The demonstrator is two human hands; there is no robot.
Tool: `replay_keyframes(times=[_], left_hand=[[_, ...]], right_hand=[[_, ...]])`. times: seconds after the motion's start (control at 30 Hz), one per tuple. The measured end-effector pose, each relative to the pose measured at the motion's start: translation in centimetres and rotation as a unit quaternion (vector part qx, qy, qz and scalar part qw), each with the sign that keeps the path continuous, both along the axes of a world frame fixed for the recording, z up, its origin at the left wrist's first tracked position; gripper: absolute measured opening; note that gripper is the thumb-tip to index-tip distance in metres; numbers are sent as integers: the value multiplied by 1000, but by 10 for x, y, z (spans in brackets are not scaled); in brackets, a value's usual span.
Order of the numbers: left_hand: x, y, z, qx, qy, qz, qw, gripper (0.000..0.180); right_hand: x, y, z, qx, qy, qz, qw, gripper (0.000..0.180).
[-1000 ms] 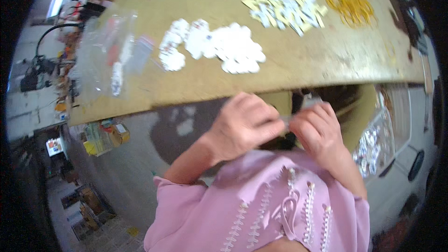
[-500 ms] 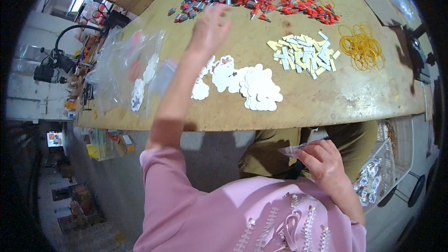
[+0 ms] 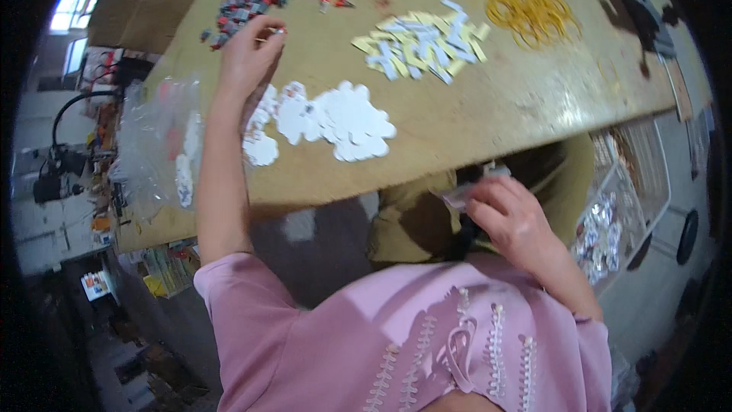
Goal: The person assembles small craft kits by placing white die-cut pieces, small rectangular paper pieces, and red plastic components into clear plastic bags. The person handles each item one at a time and seals the bags on a workbench.
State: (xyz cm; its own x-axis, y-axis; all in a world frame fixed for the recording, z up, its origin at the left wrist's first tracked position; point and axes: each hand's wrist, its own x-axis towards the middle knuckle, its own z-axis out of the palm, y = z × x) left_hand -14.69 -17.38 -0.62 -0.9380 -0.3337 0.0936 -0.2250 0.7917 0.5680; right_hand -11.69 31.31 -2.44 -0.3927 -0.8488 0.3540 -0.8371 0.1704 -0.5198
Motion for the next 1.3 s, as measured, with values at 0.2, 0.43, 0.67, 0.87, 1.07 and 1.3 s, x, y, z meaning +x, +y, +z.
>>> replay_keyframes(times=[0.2,0.43,0.67,0.87,1.07,1.3], left_hand=[[86,194,42,343,30,-102,933,30],[105,270,33,133,108,-267,948,30],[110,268,32,32,75,-315,946,24],[110,270,17,102,65,-328,937,22],[58,217,34,20,112,-251,961,15],[-68,75,-13,-266,145,-127,945,19]], right_hand=[[0,2,-3,-42,59,-46,996,25],[8,-1,4,-63,20,-41,997,20],[12,-1,3,-41,-8,-24,999,21],[13,-5,7,-23,-82,-25,996,21],[7,0,8,-22,-36,-52,998,24],[10,-2,2,-67,-16,-41,997,25]])
